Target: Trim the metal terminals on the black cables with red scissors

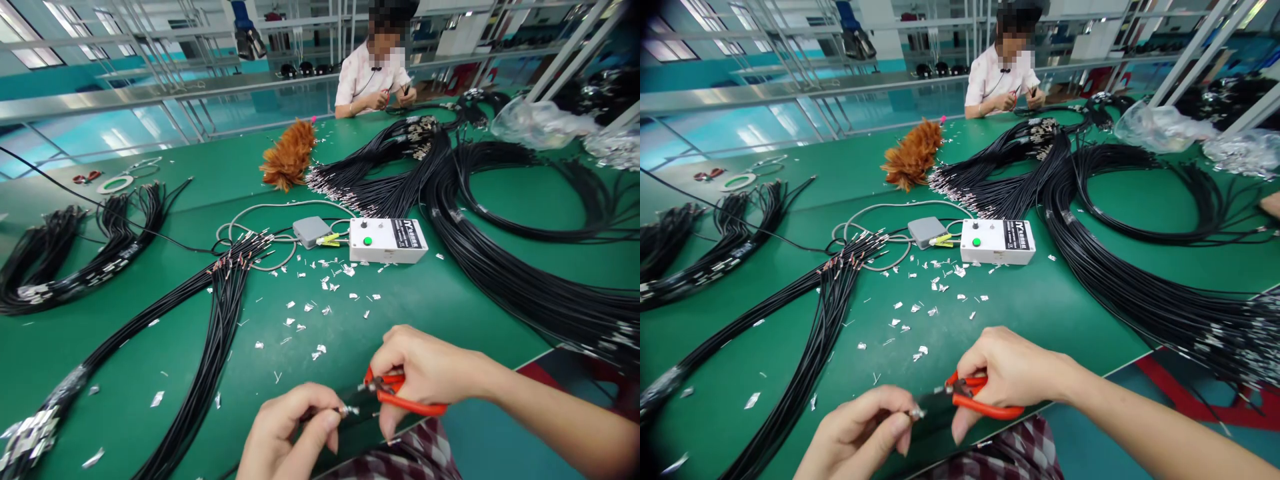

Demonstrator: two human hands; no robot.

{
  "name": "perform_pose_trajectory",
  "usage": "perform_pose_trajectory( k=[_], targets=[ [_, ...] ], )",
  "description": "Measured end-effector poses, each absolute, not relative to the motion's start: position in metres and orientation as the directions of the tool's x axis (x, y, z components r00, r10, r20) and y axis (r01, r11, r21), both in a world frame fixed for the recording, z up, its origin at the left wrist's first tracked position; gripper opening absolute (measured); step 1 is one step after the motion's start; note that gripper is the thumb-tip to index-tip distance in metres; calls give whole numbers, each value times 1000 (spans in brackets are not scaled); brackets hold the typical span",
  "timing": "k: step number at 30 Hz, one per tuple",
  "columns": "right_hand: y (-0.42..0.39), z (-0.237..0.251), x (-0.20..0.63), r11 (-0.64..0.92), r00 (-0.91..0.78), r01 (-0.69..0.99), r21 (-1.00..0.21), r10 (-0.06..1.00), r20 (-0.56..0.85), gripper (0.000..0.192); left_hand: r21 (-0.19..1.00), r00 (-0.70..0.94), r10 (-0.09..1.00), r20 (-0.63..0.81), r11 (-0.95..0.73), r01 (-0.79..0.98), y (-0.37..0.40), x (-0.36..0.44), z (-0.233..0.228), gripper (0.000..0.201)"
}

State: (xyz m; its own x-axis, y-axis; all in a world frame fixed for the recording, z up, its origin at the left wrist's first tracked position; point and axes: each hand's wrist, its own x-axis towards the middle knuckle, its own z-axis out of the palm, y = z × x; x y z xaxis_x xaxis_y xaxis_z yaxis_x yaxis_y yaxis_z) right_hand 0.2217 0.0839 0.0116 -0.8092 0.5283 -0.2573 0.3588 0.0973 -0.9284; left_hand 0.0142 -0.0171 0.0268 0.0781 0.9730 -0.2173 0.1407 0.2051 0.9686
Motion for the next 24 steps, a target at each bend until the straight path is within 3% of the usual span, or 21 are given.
perform_pose_trajectory(
  k=[2,4,7,10,12,16,24],
  targets=[
    [80,9,219,-155,-744,345,-926,557,-370,49,922,15,922,-386,386,-20,-16,17,27,20],
    [72,6,217,-268,-689,314,-911,596,-413,44,865,4,876,-482,477,-157,-12,19,30,23],
    [59,6,214,-137,-624,436,-889,666,-409,42,822,1,853,-522,504,-266,-6,19,34,22],
    [50,11,211,73,-566,625,-777,729,-386,44,805,-10,842,-539,512,-301,-2,20,36,22],
    [48,16,207,165,-572,666,-728,740,-355,45,805,-18,840,-542,513,-299,-1,21,36,21],
    [53,21,201,187,-622,650,-737,688,-374,45,805,-4,841,-540,516,-293,0,23,35,21],
    [70,23,201,2,-729,573,-820,458,-508,47,802,-31,817,-576,556,-219,0,25,39,18]
  ],
)
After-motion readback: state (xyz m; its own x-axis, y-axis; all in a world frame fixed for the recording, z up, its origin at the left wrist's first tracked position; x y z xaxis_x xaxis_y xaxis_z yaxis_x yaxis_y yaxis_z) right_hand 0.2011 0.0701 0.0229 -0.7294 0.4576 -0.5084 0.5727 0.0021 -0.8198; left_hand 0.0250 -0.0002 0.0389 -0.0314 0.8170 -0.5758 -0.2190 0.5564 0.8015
